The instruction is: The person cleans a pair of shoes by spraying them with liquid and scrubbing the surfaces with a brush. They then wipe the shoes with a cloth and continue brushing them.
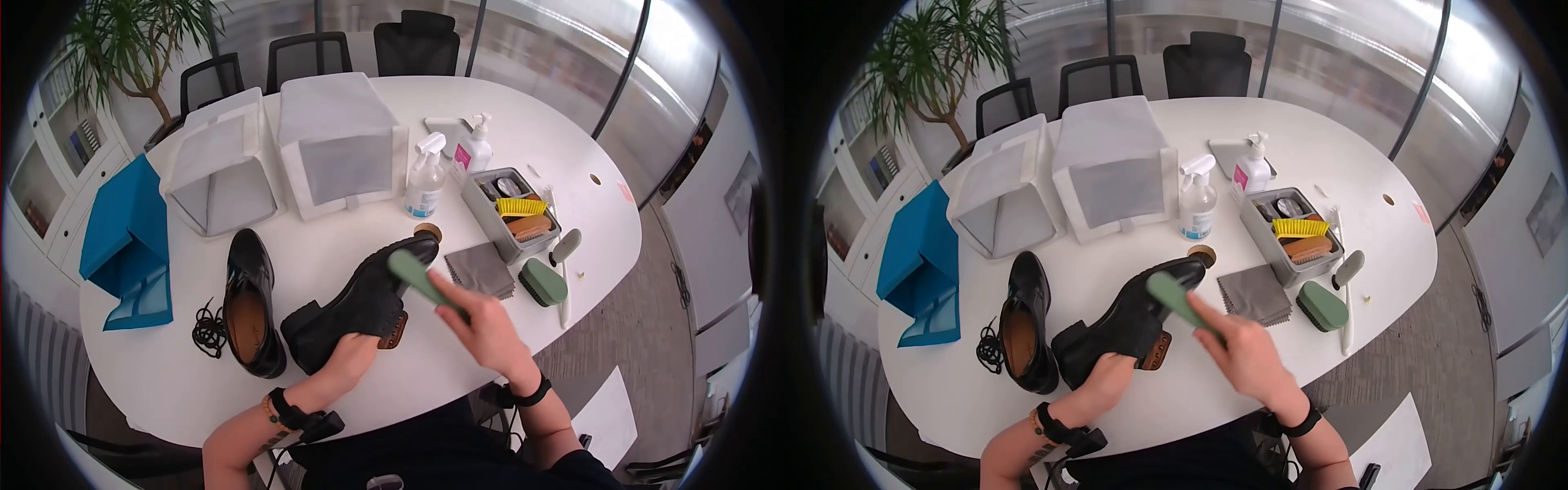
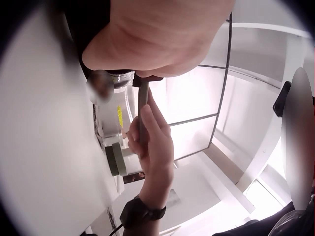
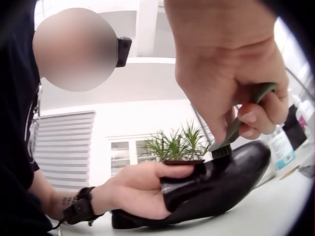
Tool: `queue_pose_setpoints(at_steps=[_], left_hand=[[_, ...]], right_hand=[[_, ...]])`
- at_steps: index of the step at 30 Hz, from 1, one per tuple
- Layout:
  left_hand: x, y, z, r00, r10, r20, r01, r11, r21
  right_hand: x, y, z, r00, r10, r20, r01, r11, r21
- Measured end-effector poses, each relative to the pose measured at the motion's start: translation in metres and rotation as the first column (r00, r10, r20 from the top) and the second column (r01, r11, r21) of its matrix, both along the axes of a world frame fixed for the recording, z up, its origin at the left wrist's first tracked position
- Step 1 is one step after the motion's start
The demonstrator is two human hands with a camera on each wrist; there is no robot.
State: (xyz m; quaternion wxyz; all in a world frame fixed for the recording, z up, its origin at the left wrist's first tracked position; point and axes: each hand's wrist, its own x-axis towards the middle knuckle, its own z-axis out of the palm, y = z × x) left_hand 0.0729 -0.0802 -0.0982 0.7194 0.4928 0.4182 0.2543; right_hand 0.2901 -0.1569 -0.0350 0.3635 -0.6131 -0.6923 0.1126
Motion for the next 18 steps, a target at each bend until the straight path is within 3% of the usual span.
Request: queue_pose_setpoints(at_steps=[1,2,4,5,6,8,9,12,13,14,16,17,18], left_hand=[[-0.002,0.005,0.006,1.0,0.013,-0.022,-0.015,0.991,-0.131],[-0.004,0.011,0.004,1.0,0.017,-0.021,-0.02,0.992,-0.128],[-0.008,0.02,0.004,0.976,-0.026,0.216,0.037,0.998,-0.045],[-0.003,0.021,0.012,0.976,0.043,0.213,-0.022,0.995,-0.099],[-0.002,0.022,0.023,0.975,0.046,0.216,-0.026,0.995,-0.095],[0.0,0.024,0.038,0.984,0.09,0.153,-0.062,0.981,-0.182],[-0.001,0.027,0.037,0.984,0.091,0.151,-0.062,0.981,-0.182],[-0.004,0.035,0.035,0.978,0.042,0.206,0.014,0.964,-0.266],[-0.004,0.035,0.039,0.973,0.002,0.229,0.057,0.967,-0.25],[-0.004,0.034,0.041,0.966,-0.04,0.254,0.101,0.968,-0.232],[-0.003,0.033,0.036,0.969,-0.003,0.246,0.063,0.97,-0.237],[-0.001,0.033,0.034,0.971,0.033,0.236,0.026,0.97,-0.241],[-0.001,0.032,0.033,0.972,0.029,0.235,0.03,0.969,-0.244]], right_hand=[[0.002,0.001,0.0,1.0,0.001,0.001,-0.001,1.0,0.0],[0.006,0.004,-0.001,0.998,-0.069,0.008,0.069,0.998,0.002],[0.013,0.009,0.0,0.979,-0.202,0.02,0.202,0.979,0.005],[0.014,0.009,0.009,0.961,-0.278,0.016,0.278,0.954,-0.11],[0.014,0.01,0.006,0.962,-0.274,0.018,0.274,0.956,-0.105],[0.008,0.007,-0.002,0.997,-0.064,0.037,0.061,0.995,0.085],[0.003,0.0,0.001,0.999,-0.01,0.053,0.013,0.999,-0.05],[0.011,0.0,-0.002,0.986,-0.122,0.118,0.12,0.992,0.026],[0.017,0.003,0.0,0.975,-0.214,0.053,0.216,0.976,-0.023],[0.016,0.001,-0.001,0.975,-0.214,0.053,0.216,0.976,-0.025],[0.016,-0.002,-0.002,0.969,-0.239,0.065,0.24,0.97,-0.023],[0.007,-0.003,-0.003,0.99,-0.109,0.092,0.102,0.992,0.076],[-0.002,-0.012,0.003,0.992,-0.072,0.108,0.08,0.994,-0.075]])
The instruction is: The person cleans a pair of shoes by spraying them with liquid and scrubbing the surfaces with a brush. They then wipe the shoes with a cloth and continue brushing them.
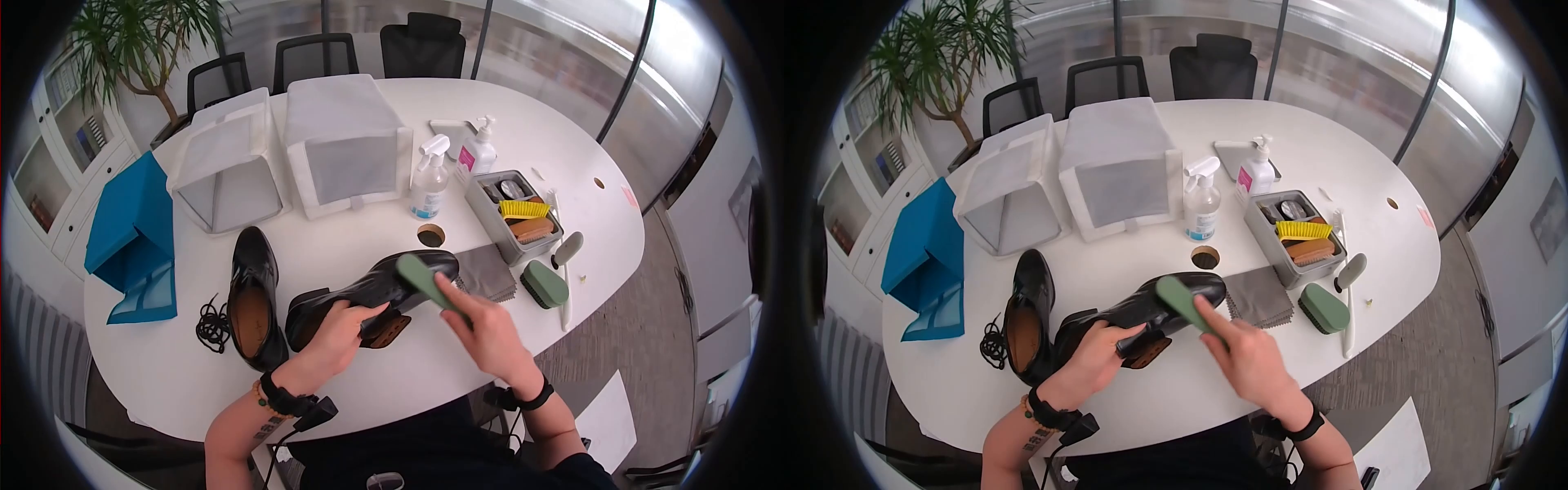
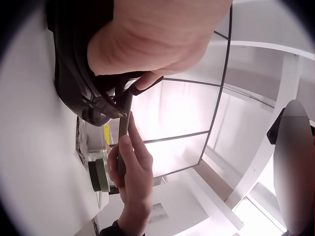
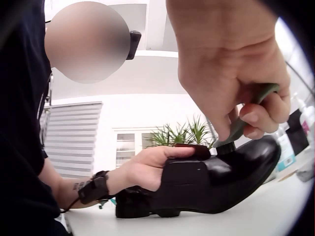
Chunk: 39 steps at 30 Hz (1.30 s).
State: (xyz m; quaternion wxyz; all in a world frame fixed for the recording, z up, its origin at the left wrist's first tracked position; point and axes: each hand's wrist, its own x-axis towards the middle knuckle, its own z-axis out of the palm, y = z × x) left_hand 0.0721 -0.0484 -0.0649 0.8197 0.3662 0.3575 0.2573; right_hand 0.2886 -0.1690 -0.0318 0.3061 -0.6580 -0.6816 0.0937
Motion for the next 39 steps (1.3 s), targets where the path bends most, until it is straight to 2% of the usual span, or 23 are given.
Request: queue_pose_setpoints(at_steps=[3,5,6,8,9,10,12,14,18,20,21,22,24,26,27,28,29,30,32,34,35,38,39], left_hand=[[-0.001,-0.002,-0.003,0.998,-0.004,0.065,0.004,1.0,0.005],[0.001,-0.004,-0.002,1.0,-0.02,0.023,0.019,1.0,0.025],[0.002,-0.006,-0.003,1.0,-0.004,0.021,0.003,1.0,0.025],[0.006,-0.012,-0.012,1.0,0.006,0.03,-0.007,0.998,0.058],[0.007,-0.011,-0.016,1.0,-0.011,-0.003,0.011,0.997,0.072],[0.01,-0.016,-0.013,0.999,0.016,-0.042,-0.014,0.999,0.05],[0.011,-0.018,-0.023,1.0,0.002,0.006,-0.002,0.998,0.065],[0.011,-0.022,-0.023,0.998,-0.004,-0.055,0.007,0.998,0.065],[0.01,-0.029,-0.034,0.984,-0.083,-0.159,0.113,0.975,0.192],[0.004,-0.037,-0.016,0.932,-0.189,-0.309,0.271,0.931,0.245],[0.003,-0.039,-0.013,0.896,-0.238,-0.374,0.346,0.903,0.255],[0.005,-0.041,-0.018,0.9,-0.232,-0.369,0.338,0.906,0.254],[0.012,-0.047,-0.043,0.93,-0.209,-0.302,0.313,0.882,0.353],[0.014,-0.044,-0.051,0.948,-0.192,-0.254,0.284,0.87,0.402],[0.013,-0.041,-0.056,0.954,-0.18,-0.24,0.278,0.83,0.483],[0.012,-0.04,-0.055,0.959,-0.171,-0.226,0.271,0.783,0.559],[0.012,-0.04,-0.055,0.963,-0.112,-0.244,0.243,0.75,0.615],[0.014,-0.042,-0.055,0.965,-0.109,-0.237,0.236,0.752,0.616],[0.016,-0.046,-0.05,0.994,-0.09,-0.068,0.112,0.817,0.566],[0.016,-0.047,-0.052,0.99,-0.112,-0.09,0.143,0.849,0.509],[0.017,-0.045,-0.05,0.983,-0.144,-0.116,0.182,0.873,0.453],[0.015,-0.046,-0.036,0.983,-0.142,-0.12,0.182,0.874,0.451],[0.015,-0.044,-0.037,0.976,-0.174,-0.128,0.214,0.87,0.445]], right_hand=[[0.009,0.005,0.002,0.999,-0.049,0.016,0.049,0.997,0.052],[0.02,0.014,0.012,0.961,-0.275,0.012,0.275,0.961,-0.028],[0.017,0.014,0.014,0.966,-0.26,0.01,0.26,0.965,-0.028],[0.006,0.012,0.016,0.995,-0.102,0.019,0.102,0.995,0.01],[-0.002,0.012,0.02,1.0,-0.015,0.013,0.015,0.999,-0.033],[-0.006,0.014,0.023,1.0,0.007,0.003,-0.007,0.999,-0.039],[-0.004,0.022,0.032,0.977,-0.049,0.21,0.054,0.998,-0.019],[-0.004,0.032,0.055,0.982,-0.039,0.187,0.059,0.993,-0.104],[-0.034,0.039,0.076,0.946,0.149,0.288,-0.118,0.985,-0.123],[-0.045,0.042,0.082,0.924,0.231,0.306,-0.196,0.971,-0.14],[-0.047,0.049,0.088,0.89,0.351,0.291,-0.285,0.926,-0.247],[-0.048,0.057,0.093,0.844,0.466,0.266,-0.366,0.863,-0.349],[-0.049,0.073,0.095,0.812,0.524,0.258,-0.411,0.826,-0.386],[-0.056,0.087,0.098,0.753,0.64,0.155,-0.503,0.712,-0.49],[-0.06,0.093,0.09,0.715,0.686,0.133,-0.575,0.686,-0.446],[-0.066,0.097,0.085,0.714,0.687,0.135,-0.575,0.686,-0.447],[-0.072,0.1,0.082,0.687,0.724,0.067,-0.621,0.633,-0.462],[-0.076,0.102,0.081,0.654,0.756,-0.001,-0.666,0.575,-0.476],[-0.068,0.107,0.09,0.64,0.768,0.011,-0.659,0.556,-0.506],[-0.045,0.11,0.098,0.721,0.693,0.001,-0.575,0.599,-0.558],[-0.027,0.113,0.089,0.72,0.693,-0.03,-0.617,0.62,-0.485],[-0.002,0.109,0.082,0.784,0.613,-0.093,-0.58,0.672,-0.461],[-0.002,0.104,0.078,0.782,0.621,-0.05,-0.571,0.681,-0.458]])
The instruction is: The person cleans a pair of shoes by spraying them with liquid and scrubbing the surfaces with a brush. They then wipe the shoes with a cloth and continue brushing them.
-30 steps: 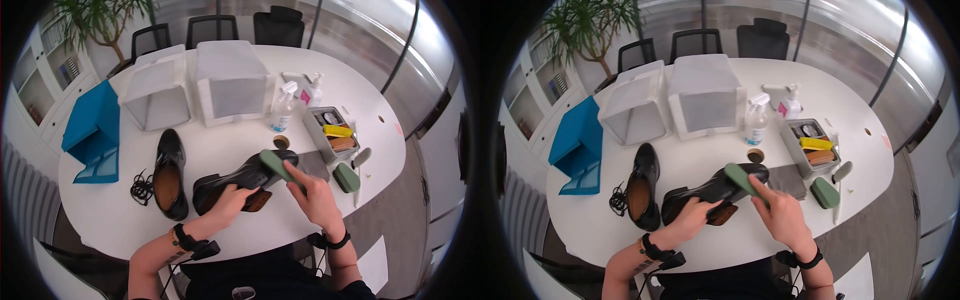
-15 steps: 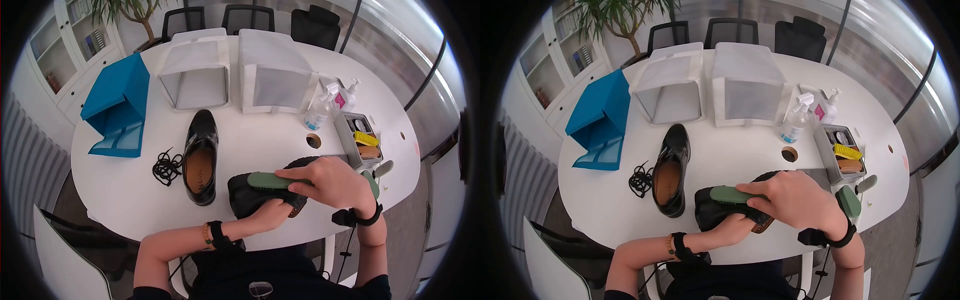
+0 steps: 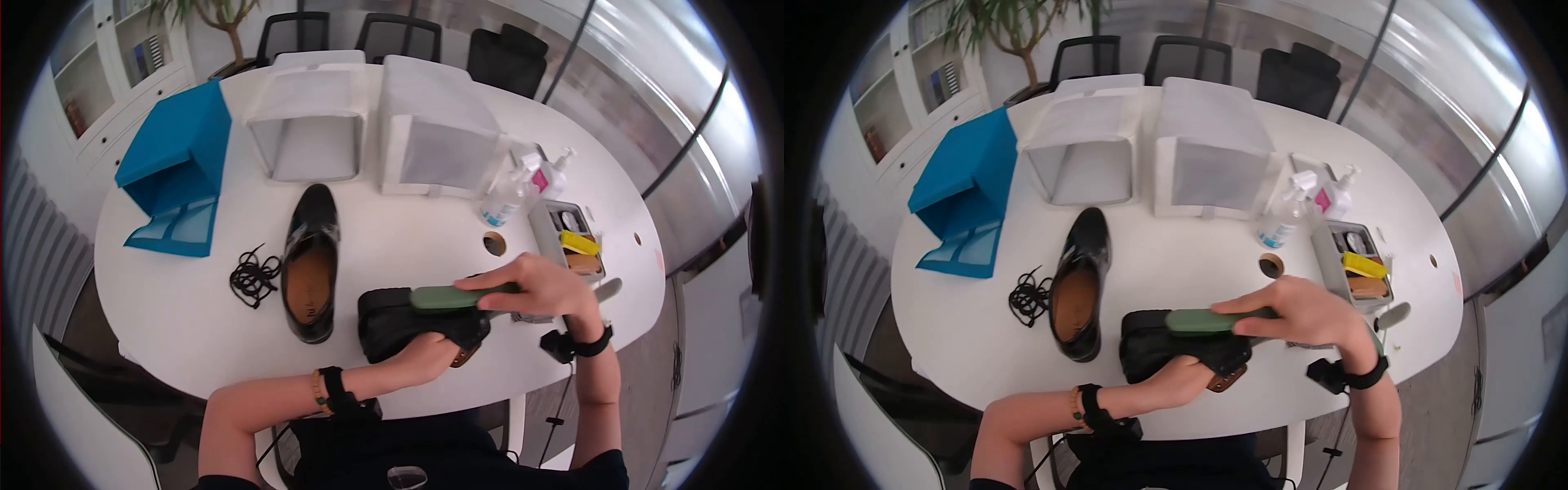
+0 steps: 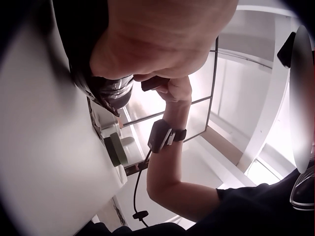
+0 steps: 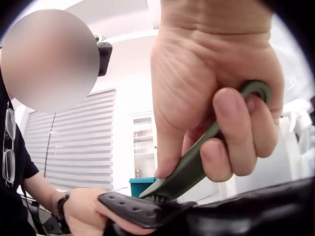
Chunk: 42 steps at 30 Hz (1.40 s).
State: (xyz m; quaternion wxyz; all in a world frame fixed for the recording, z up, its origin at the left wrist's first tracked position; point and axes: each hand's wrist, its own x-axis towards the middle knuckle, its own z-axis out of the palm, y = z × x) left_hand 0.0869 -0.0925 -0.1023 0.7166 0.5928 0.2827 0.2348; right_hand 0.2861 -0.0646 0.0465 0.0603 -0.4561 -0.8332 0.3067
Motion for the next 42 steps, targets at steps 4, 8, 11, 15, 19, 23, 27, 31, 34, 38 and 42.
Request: queue_pose_setpoints(at_steps=[4,8,11,15,19,23,27,31,34,38,42], left_hand=[[-0.007,-0.002,0.01,0.994,-0.03,-0.103,0.026,0.999,-0.034],[-0.008,-0.002,0.01,0.989,0.129,-0.071,-0.129,0.992,0.003],[-0.011,0.01,0.013,0.977,0.085,-0.197,-0.11,0.987,-0.116],[-0.004,0.013,0.021,0.979,0.15,-0.136,-0.183,0.943,-0.278],[0.002,0.022,0.017,0.96,0.278,-0.01,-0.256,0.867,-0.427],[0.008,0.023,0.027,0.96,0.279,0.006,-0.24,0.837,-0.491],[0.004,0.023,0.013,0.961,0.277,0.006,-0.242,0.851,-0.466],[0.002,0.024,0.001,0.96,0.28,-0.009,-0.25,0.842,-0.478],[0.002,0.02,0.012,0.956,0.29,0.044,-0.23,0.836,-0.498],[0.002,0.02,0.016,0.941,0.337,0.032,-0.273,0.81,-0.519],[0.0,0.019,0.011,0.951,0.289,0.105,-0.195,0.832,-0.519]], right_hand=[[-0.009,-0.02,-0.006,1.0,-0.002,-0.007,0.003,0.995,0.102],[0.047,-0.03,-0.013,0.975,-0.188,-0.116,0.193,0.98,0.039],[0.073,-0.045,-0.029,0.922,-0.21,-0.326,0.251,0.964,0.086],[0.045,-0.069,-0.049,0.867,-0.367,-0.338,0.437,0.886,0.157],[0.056,-0.08,-0.057,0.744,-0.57,-0.349,0.621,0.783,0.043],[0.04,-0.091,-0.072,0.834,-0.413,-0.366,0.53,0.783,0.326],[0.04,-0.092,-0.069,0.75,-0.58,-0.317,0.66,0.693,0.291],[0.017,-0.102,-0.075,0.792,-0.523,-0.314,0.607,0.73,0.314],[0.03,-0.095,-0.08,0.788,-0.527,-0.318,0.615,0.652,0.444],[0.025,-0.093,-0.078,0.708,-0.637,-0.305,0.705,0.613,0.356],[0.019,-0.093,-0.087,0.756,-0.556,-0.345,0.654,0.64,0.403]])
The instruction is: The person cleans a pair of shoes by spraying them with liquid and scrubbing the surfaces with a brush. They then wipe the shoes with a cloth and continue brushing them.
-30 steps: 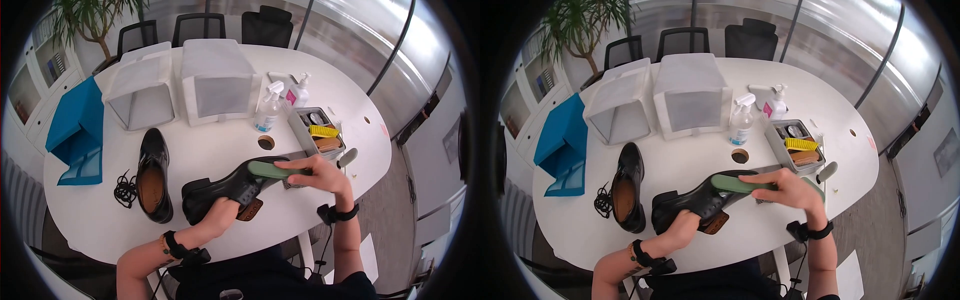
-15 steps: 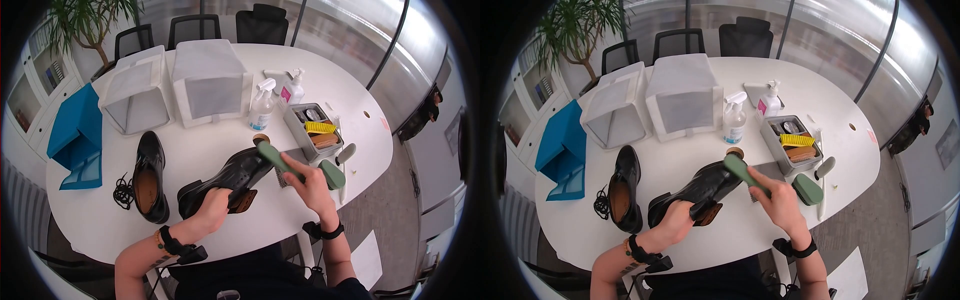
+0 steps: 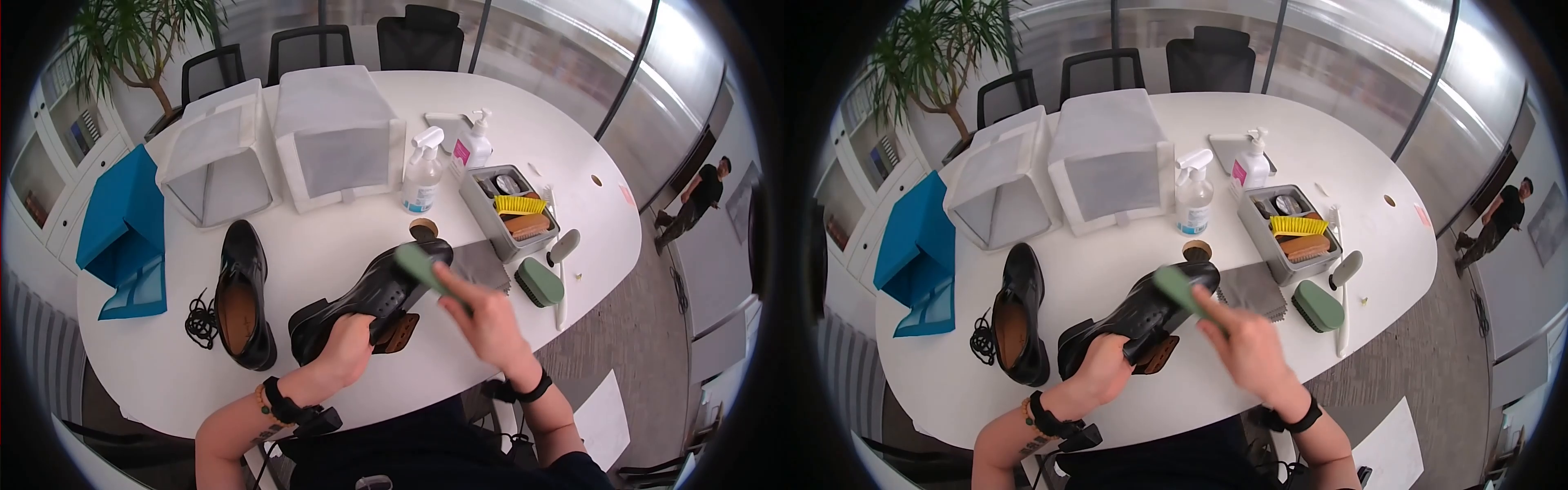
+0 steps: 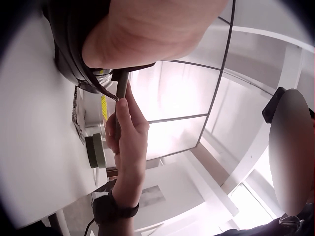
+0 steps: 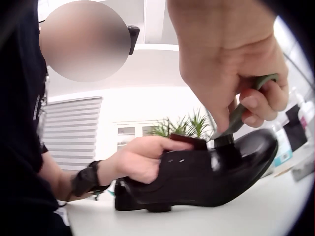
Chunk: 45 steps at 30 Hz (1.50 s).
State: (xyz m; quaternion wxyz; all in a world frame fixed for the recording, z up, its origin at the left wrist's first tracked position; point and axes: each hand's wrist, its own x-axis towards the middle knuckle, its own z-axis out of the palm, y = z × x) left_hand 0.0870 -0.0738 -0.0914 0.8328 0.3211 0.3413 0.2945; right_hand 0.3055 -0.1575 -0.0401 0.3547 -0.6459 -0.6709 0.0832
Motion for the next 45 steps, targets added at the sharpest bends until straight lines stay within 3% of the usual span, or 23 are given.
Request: queue_pose_setpoints(at_steps=[2,3,6,7,10,12,13,15,17,19,20,21,24,25,28,30,31,33,34,39,41,43,45], left_hand=[[0.002,-0.004,0.007,1.0,0.016,0.001,-0.016,1.0,-0.002],[0.003,-0.005,0.009,1.0,0.03,0.003,-0.03,1.0,0.002],[0.004,-0.004,0.003,0.999,0.036,0.006,-0.036,0.999,0.015],[0.004,-0.004,0.002,0.999,0.031,0.004,-0.031,0.999,0.016],[0.002,-0.005,0.002,0.999,0.04,0.008,-0.04,0.999,0.005],[0.003,-0.006,0.009,0.998,0.058,0.019,-0.058,0.998,0.025],[0.003,-0.003,0.006,0.998,0.058,0.021,-0.059,0.998,0.028],[0.001,0.001,-0.005,1.0,-0.005,0.026,0.005,1.0,0.01],[0.003,-0.001,-0.001,0.999,0.006,0.033,-0.007,1.0,0.004],[0.003,-0.003,0.003,0.999,0.029,0.041,-0.029,1.0,-0.002],[0.003,-0.005,0.007,0.999,0.035,0.013,-0.035,0.999,0.0],[0.004,-0.004,0.009,0.999,0.041,-0.013,-0.041,0.999,0.006],[0.006,-0.005,0.01,0.998,0.063,0.001,-0.063,0.998,-0.006],[0.006,-0.004,0.008,0.998,0.06,-0.001,-0.06,0.998,-0.007],[0.002,-0.002,0.002,1.0,0.021,0.02,-0.02,1.0,-0.01],[0.002,-0.003,0.003,0.999,0.046,0.026,-0.046,0.999,0.012],[0.002,-0.002,0.004,0.999,0.046,0.028,-0.047,0.999,0.017],[0.003,-0.002,0.006,0.999,0.045,0.031,-0.045,0.999,0.003],[0.004,-0.001,0.004,0.999,0.041,0.03,-0.041,0.999,0.003],[0.0,0.014,0.004,0.998,-0.041,0.036,0.043,0.997,-0.056],[0.006,0.015,0.037,1.0,-0.012,0.002,0.012,0.996,-0.083],[0.008,0.019,0.052,0.999,0.012,-0.039,-0.017,0.993,-0.118],[0.004,0.027,0.055,0.999,0.049,0.001,-0.048,0.983,-0.175]], right_hand=[[0.008,0.006,0.01,0.986,-0.168,-0.002,0.168,0.986,-0.019],[0.007,0.006,0.01,0.986,-0.165,-0.002,0.165,0.986,-0.017],[-0.005,0.0,0.006,0.996,0.066,0.061,-0.066,0.998,-0.009],[-0.019,-0.005,0.014,0.998,0.063,0.004,-0.062,0.994,-0.09],[-0.001,0.003,0.012,0.997,0.053,0.051,-0.053,0.999,-0.01],[0.009,0.007,0.022,0.981,-0.192,0.039,0.195,0.971,-0.141],[0.009,0.006,0.019,0.981,-0.191,0.041,0.195,0.971,-0.137],[0.002,-0.001,0.006,0.994,0.033,0.102,-0.034,0.999,0.011],[-0.006,-0.005,0.013,0.997,0.075,0.015,-0.074,0.996,-0.041],[0.009,0.004,0.014,0.995,-0.09,-0.03,0.088,0.993,-0.083],[0.007,0.003,0.035,0.974,-0.229,0.006,0.225,0.952,-0.206],[0.007,0.004,0.032,0.974,-0.225,0.007,0.222,0.954,-0.202],[0.004,-0.002,0.008,0.996,0.048,0.073,-0.049,0.999,0.012],[-0.01,-0.006,0.011,0.995,0.101,0.016,-0.101,0.995,-0.018],[-0.002,-0.001,0.01,0.996,0.039,0.076,-0.037,0.999,-0.032],[0.01,0.007,0.016,0.974,-0.207,0.09,0.214,0.974,-0.077],[0.01,0.007,0.015,0.974,-0.207,0.091,0.214,0.974,-0.072],[0.005,0.0,0.009,0.989,-0.04,0.143,0.04,0.999,0.003],[-0.004,-0.005,0.008,0.995,0.059,0.084,-0.059,0.998,-0.005],[0.006,0.002,0.005,0.993,-0.072,0.089,0.07,0.997,0.029],[0.007,0.001,0.009,0.984,-0.125,0.13,0.13,0.991,-0.034],[-0.007,-0.009,0.008,0.993,0.042,0.109,-0.036,0.998,-0.059],[-0.017,-0.013,0.008,0.995,0.047,0.091,-0.034,0.99,-0.137]])
